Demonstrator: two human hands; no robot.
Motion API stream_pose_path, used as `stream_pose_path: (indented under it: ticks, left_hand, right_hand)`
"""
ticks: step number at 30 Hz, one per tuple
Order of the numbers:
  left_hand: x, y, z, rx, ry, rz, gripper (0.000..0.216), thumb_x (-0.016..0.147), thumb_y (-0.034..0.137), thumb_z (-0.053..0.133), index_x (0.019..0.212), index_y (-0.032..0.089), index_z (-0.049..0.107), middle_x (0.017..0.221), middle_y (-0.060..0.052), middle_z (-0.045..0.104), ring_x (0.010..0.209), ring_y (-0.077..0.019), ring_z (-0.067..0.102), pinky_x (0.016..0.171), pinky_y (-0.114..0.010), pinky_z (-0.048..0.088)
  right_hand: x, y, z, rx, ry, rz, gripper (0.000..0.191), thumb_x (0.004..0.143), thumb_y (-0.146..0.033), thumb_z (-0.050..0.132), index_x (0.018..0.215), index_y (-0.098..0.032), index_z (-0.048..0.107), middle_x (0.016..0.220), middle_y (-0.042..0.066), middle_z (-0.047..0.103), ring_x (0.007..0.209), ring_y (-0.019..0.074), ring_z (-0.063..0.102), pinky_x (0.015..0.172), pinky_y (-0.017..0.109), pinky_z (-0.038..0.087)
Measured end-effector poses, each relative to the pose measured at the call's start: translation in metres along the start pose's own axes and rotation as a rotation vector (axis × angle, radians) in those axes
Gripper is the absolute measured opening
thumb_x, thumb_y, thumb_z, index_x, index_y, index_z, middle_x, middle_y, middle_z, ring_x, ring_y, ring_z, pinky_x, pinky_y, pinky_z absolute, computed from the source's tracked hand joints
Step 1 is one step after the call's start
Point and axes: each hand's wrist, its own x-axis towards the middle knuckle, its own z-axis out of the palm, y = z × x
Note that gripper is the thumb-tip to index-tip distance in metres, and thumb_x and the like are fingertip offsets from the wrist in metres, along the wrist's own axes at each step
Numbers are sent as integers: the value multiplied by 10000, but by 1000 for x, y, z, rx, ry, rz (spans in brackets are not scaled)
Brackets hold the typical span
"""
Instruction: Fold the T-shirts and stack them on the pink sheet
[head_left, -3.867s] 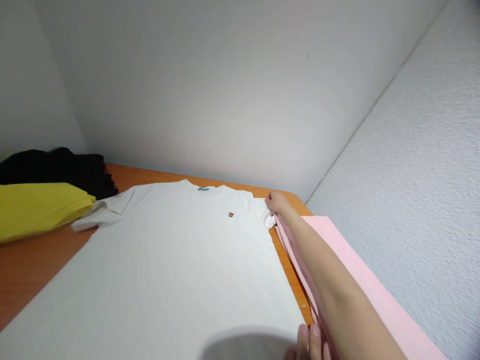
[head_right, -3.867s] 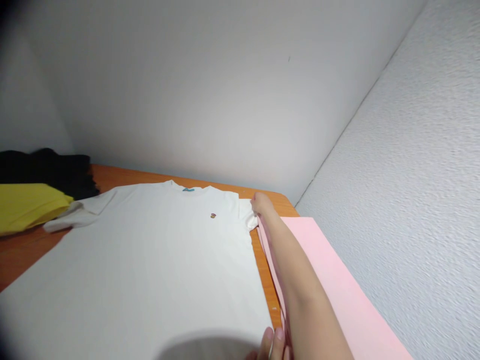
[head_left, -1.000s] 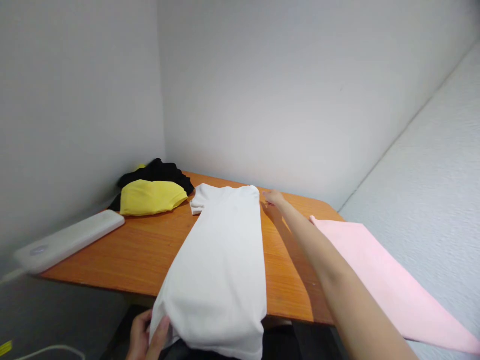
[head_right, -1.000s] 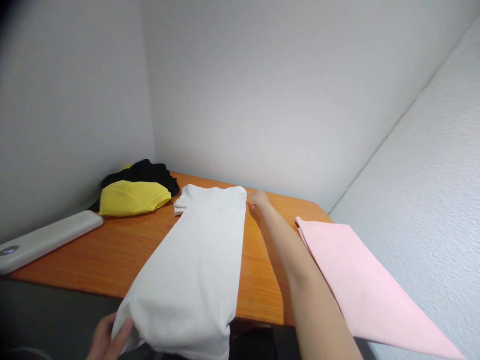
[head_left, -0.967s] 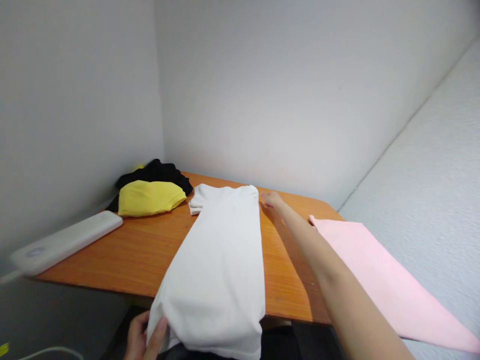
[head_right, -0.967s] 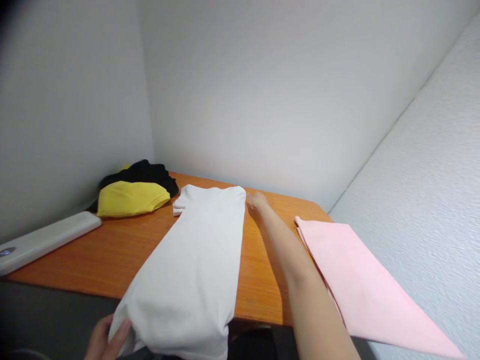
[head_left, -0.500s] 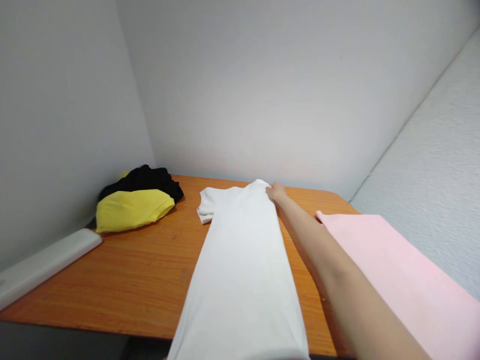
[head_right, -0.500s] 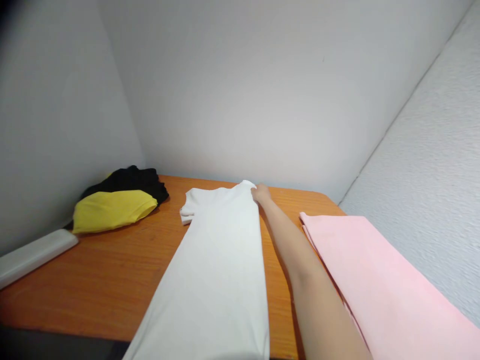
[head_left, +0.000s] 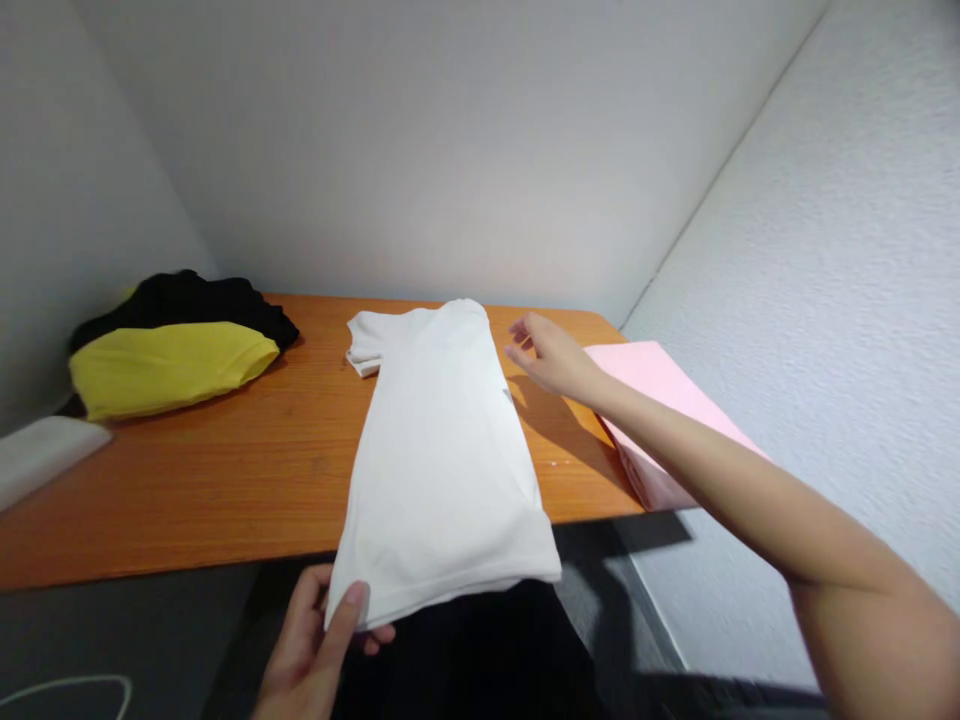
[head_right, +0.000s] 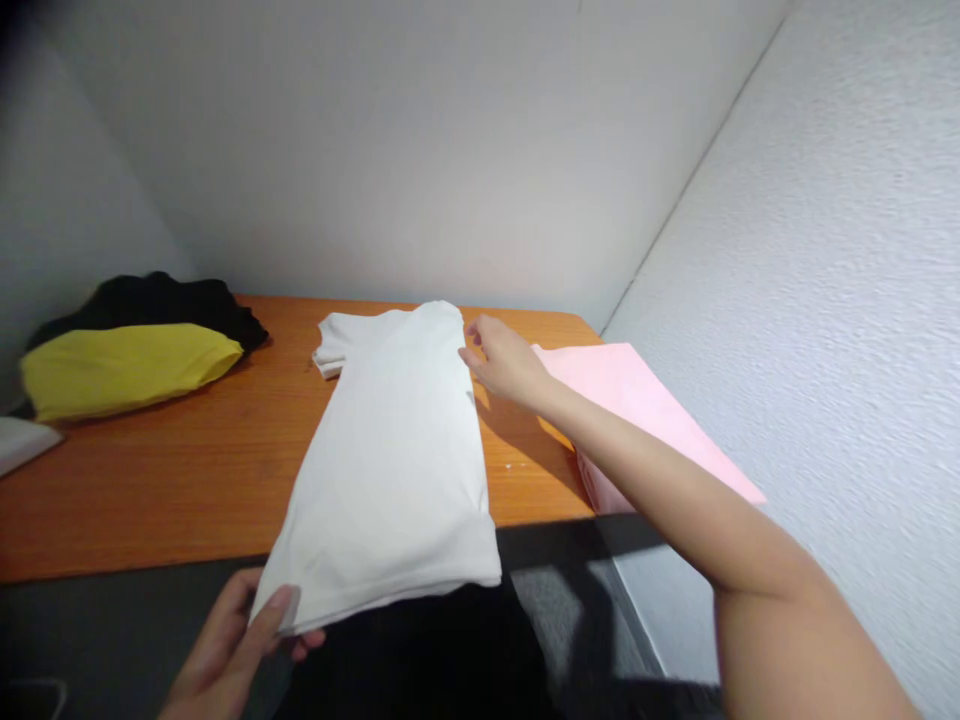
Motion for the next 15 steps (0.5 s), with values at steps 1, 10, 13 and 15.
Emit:
stream_pose_path:
  ticks: [1, 10, 13, 15]
  left_hand:
    - [0, 1, -1, -2, -18, -5, 454, 746, 636, 646, 889, 220, 534, 634, 19, 675, 594, -159, 634, 605, -232, 507]
    - [-4, 6, -8, -47, -106, 18, 462, 698, 609, 711, 882, 195, 622, 734, 14, 698, 689, -159, 671, 671, -205, 529]
    - [-7, 9, -11, -33, -144, 34, 438, 747, 590, 680, 914, 190, 619, 754, 15, 689, 729, -157, 672, 710, -202, 524]
    - [-7, 12, -13, -34, -168, 39, 441, 745, 589, 684, 913, 187, 616, 771, 15, 683, 728, -158, 668, 709, -213, 528]
  right_hand:
    - [-33, -11, -10, 1, -25, -34, 221, 914, -312, 563, 1088, -178, 542, 999, 74, 635, 917, 208, 598, 824, 312, 436]
    - [-230, -57, 2, -170, -195, -176, 270, 913, -403, 586, 1095, -211, 534, 954, 96, 605, 876, 265, 572, 748, 400, 468]
    - [-241, -56, 16, -124, -134, -178, 238, 911, -226, 525, 1148, -203, 513, 1006, 99, 596, 914, 258, 565, 772, 405, 475]
    - [-241, -59, 15, -58, -81, -177, 189, 901, -137, 450, 1049, -218, 535, 939, 73, 593, 872, 236, 568, 762, 389, 471]
